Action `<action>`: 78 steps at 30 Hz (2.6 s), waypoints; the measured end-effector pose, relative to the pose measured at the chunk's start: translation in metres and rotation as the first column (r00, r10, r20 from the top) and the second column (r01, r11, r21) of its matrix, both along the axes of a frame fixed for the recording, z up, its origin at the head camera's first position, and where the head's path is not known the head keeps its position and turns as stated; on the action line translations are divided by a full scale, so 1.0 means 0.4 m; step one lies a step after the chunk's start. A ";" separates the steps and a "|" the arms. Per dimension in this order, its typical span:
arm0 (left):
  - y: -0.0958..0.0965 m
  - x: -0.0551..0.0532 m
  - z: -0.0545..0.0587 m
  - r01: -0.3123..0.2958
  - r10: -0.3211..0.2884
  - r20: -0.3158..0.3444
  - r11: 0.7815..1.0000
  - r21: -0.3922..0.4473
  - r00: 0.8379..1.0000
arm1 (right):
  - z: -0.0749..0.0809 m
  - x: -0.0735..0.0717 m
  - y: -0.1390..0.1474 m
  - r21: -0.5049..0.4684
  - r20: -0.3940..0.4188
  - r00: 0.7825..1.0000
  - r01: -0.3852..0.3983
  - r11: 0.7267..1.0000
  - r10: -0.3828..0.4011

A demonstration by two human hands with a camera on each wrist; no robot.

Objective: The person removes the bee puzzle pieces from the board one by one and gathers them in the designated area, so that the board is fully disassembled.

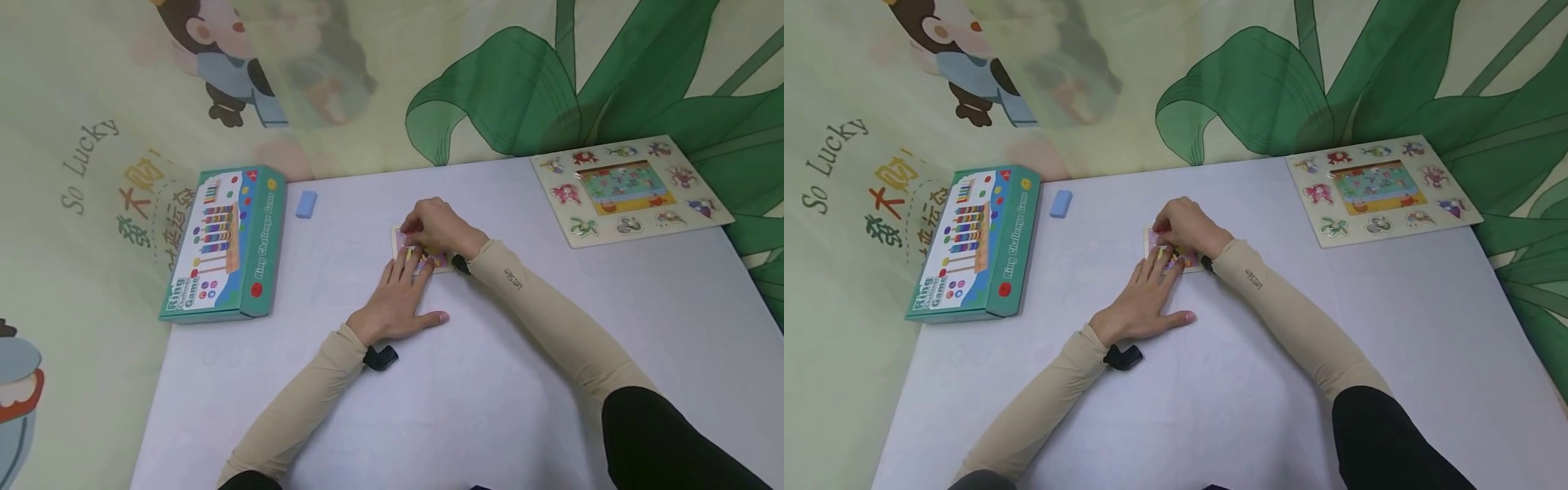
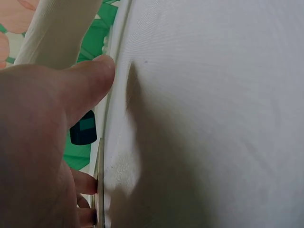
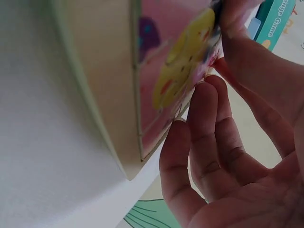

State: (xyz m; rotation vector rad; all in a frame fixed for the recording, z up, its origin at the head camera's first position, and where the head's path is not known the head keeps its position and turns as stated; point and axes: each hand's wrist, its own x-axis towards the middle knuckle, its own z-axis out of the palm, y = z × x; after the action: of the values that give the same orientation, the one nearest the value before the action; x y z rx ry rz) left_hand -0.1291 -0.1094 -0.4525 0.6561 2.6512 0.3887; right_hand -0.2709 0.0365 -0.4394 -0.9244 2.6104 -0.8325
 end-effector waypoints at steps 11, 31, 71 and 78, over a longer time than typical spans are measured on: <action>0.005 0.001 -0.014 -0.007 0.007 -0.024 1.000 -0.028 1.000 | -0.006 -0.004 0.001 -0.006 0.056 0.998 0.024 1.000 -0.023; 0.005 0.010 -0.010 0.000 -0.002 -0.053 1.000 -0.024 0.999 | -0.007 -0.002 -0.004 -0.023 0.098 0.995 0.031 0.999 -0.028; 0.012 0.008 -0.008 -0.015 0.011 -0.058 0.997 -0.077 0.998 | -0.002 -0.068 0.121 -0.128 0.073 0.994 0.095 0.987 -0.086; 0.017 0.009 -0.006 -0.021 0.018 -0.054 0.997 -0.069 0.998 | -0.006 -0.123 0.215 -0.148 0.060 0.974 0.227 0.963 -0.220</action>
State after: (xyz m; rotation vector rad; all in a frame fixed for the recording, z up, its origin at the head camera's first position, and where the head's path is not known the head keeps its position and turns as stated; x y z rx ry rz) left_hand -0.1253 -0.1025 -0.4548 0.6277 2.7098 0.2874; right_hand -0.3201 0.1224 -0.4419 -0.6460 2.6771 -1.1119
